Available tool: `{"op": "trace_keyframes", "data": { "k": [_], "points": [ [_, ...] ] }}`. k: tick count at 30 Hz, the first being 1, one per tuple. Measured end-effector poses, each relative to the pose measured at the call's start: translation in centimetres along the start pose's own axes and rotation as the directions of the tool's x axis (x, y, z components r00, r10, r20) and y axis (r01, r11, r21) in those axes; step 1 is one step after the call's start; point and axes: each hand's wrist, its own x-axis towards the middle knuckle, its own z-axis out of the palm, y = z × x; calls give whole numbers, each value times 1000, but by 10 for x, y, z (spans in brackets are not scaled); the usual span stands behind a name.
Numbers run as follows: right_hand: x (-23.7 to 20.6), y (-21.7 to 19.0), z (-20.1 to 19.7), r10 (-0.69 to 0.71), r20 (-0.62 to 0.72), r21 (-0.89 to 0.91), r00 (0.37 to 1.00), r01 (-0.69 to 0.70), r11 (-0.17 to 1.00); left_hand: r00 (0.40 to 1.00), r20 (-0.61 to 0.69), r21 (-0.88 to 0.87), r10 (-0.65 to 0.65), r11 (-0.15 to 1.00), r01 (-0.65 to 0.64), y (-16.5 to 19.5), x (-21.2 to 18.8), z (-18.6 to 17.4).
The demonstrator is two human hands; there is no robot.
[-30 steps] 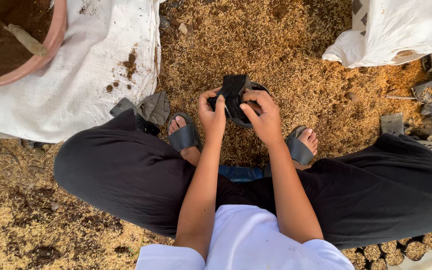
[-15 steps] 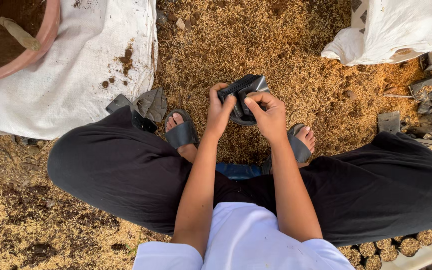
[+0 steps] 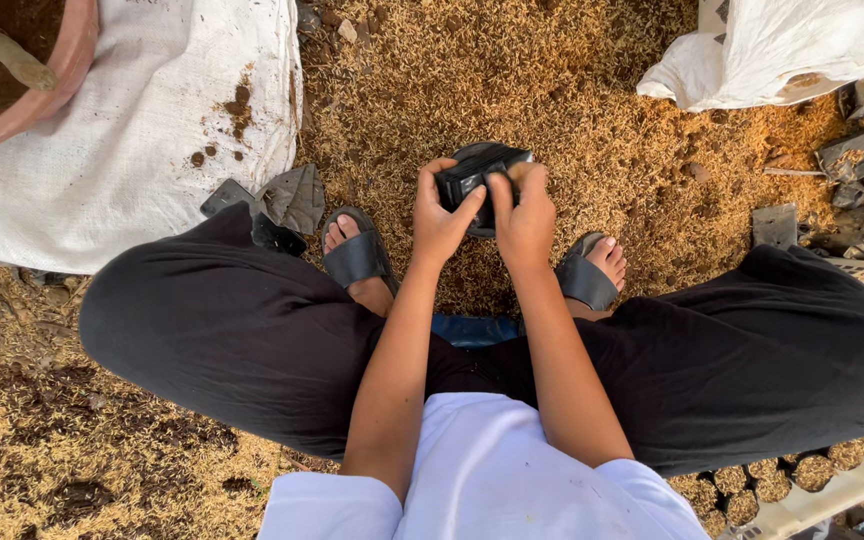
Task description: The person sits on the ground and repeatedly fills small black plastic pots with a loose brown granular material using both hands. They press the material into the pots and place them into a nearby white crate.
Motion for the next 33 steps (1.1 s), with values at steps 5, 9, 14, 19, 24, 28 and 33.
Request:
{"op": "trace_keyframes", "data": {
  "k": [5,9,14,19,24,28,33],
  "points": [
    [14,17,-11,47,-173,-25,984,-53,998,968,-245,164,46,986,-5,-5,3,-17],
    [33,43,-34,149,-307,138,940,-111,984,884,-461,-52,-79,997,62,-1,11,-52],
    [17,36,-19,176,-105,-48,979,-182,982,878,-469,-293,-99,955,-49,-2,18,-50],
    [6,-7,-11,-5,-21,-29,1000,4,1000,939,-305,-401,-156,916,22,-6,10,-32],
    [1,-39,-8,-253,195,-122,948,279,952,993,-33,-440,-118,893,91,-12,5,-21],
    [0,-40,-7,-204,179,-106,963,225,969,996,45,-495,-83,864,95,-14,1,-21],
    [4,-31,-4,-261,50,-159,964,266,951,990,82,-379,-116,915,138,-12,0,-18]
  ]
}}
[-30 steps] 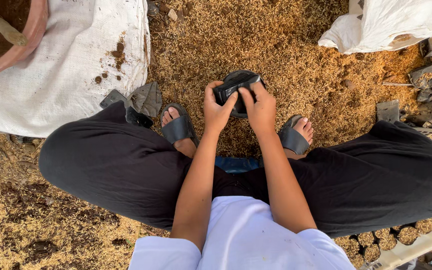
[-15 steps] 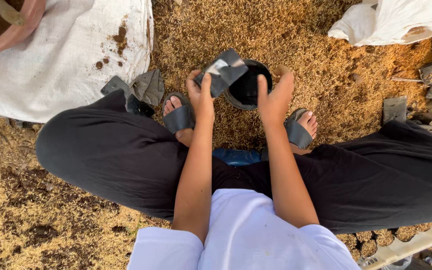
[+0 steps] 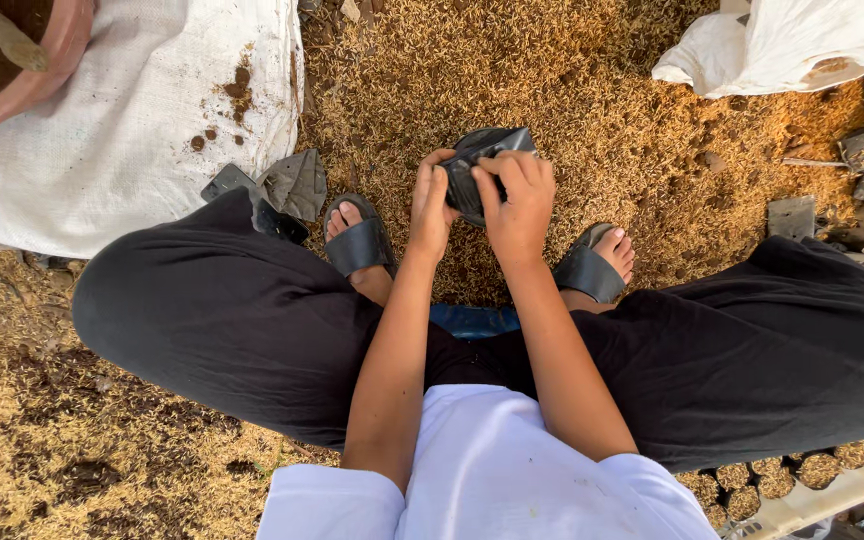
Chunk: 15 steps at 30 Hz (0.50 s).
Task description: The person sits on the ground and repeatedly fills small black plastic pots with a loose brown granular material using both hands. They press the material into the pots and place them into a nearby white crate.
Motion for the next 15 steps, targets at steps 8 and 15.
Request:
{"op": "trace_keyframes", "data": {
  "k": [8,15],
  "points": [
    [-1,7,2,143,31,131,989,-146,981,993,-41,130,114,986,-107,-5,1,9],
    [-7,20,10,218,90,232,972,-233,944,997,-50,40,64,997,-63,-2,2,9]
  ]
}}
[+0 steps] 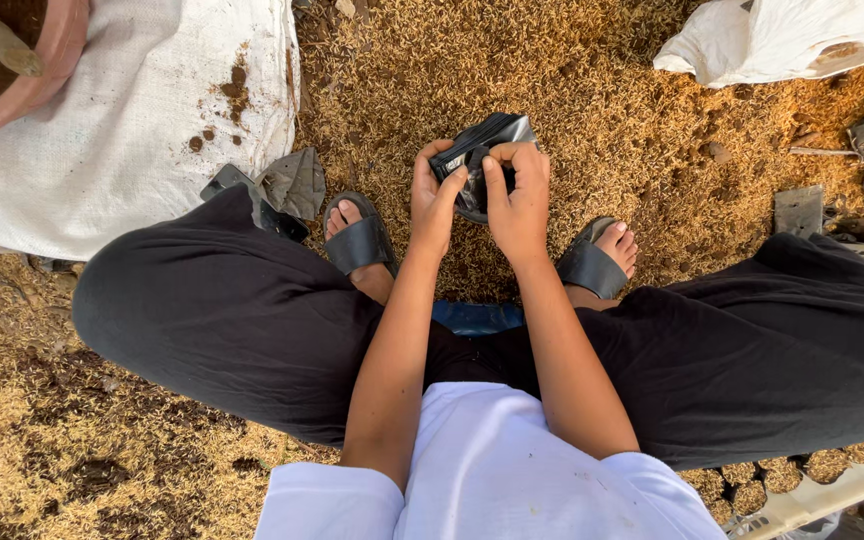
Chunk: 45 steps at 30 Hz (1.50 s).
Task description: The person sits on the ground and repeatedly fills small black plastic pots with a loose brown granular material using both hands. They press the material into the pots and place them into a nearby white crate.
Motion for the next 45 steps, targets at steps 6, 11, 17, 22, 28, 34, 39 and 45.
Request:
{"op": "trace_keyframes", "data": {
  "k": [6,11,17,22,28,34,39,45],
  "points": [
    [0,6,-1,20,66,48,998,-23,999,999,-23,37,29,999,-28,4,0,4],
    [1,3,-2,62,71,135,996,-71,988,989,-15,302,145,944,-134,22,-5,17],
    [-6,9,6,9,-25,-129,1000,-12,992,969,-166,412,184,906,-101,33,-16,36],
    [5,30,1,157,-155,-181,975,-184,966,942,-187,386,279,903,-191,31,-9,17],
    [29,71,-48,366,11,61,931,-366,929,862,-485,184,150,981,-68,39,7,-29],
    [5,47,-30,46,-2,-354,999,-44,934,919,-385,-12,86,995,-98,25,11,-29],
    [10,3,-22,-113,167,-35,979,120,992,962,-268,61,57,997,-42,11,9,-12],
    [7,-12,-13,-20,138,1,990,20,1000,988,-141,-173,-54,985,29,9,4,-4]
  ]
}}
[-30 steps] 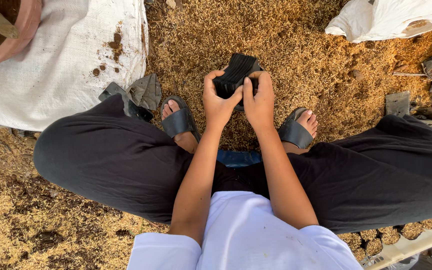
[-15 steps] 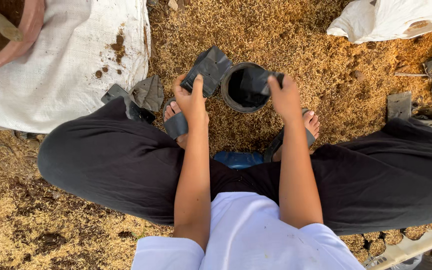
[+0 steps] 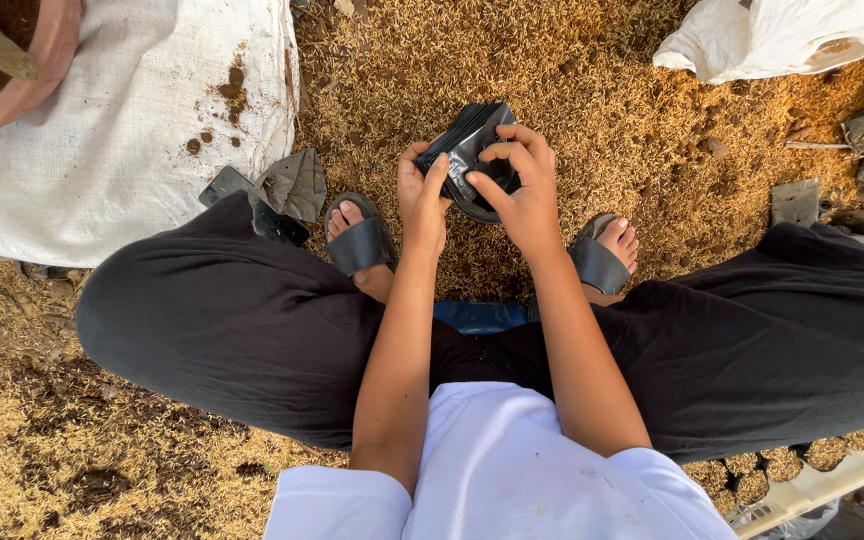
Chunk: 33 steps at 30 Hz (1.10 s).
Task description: The person sits on the ground and repeatedly fills small black plastic pots with a loose brown granular material using both hands. They press the material into the pots and place them into a nearby white crate.
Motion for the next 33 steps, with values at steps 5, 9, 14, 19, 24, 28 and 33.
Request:
{"op": "trace_keyframes", "data": {
  "k": [5,9,14,19,24,28,33],
  "points": [
    [0,8,-2,-51,10,-45,999,51,998,999,37,62,-15,998,13,3,-2,0],
    [-1,11,-1,-15,35,-139,999,19,990,999,50,149,-1,989,-6,2,-3,2],
    [0,20,3,176,46,204,983,-181,962,999,52,214,-16,977,4,-1,0,0],
    [-4,31,8,116,52,160,992,-123,979,999,52,164,15,986,-23,-2,2,-3],
    [-6,35,16,110,-38,185,993,-101,978,998,49,166,32,985,-40,0,2,-2],
    [-4,27,12,75,-24,116,997,-71,991,1000,-4,135,5,991,-5,1,-1,0],
    [-3,10,3,-82,-16,-16,997,81,997,998,15,120,58,991,-60,1,-1,1]
  ]
}}
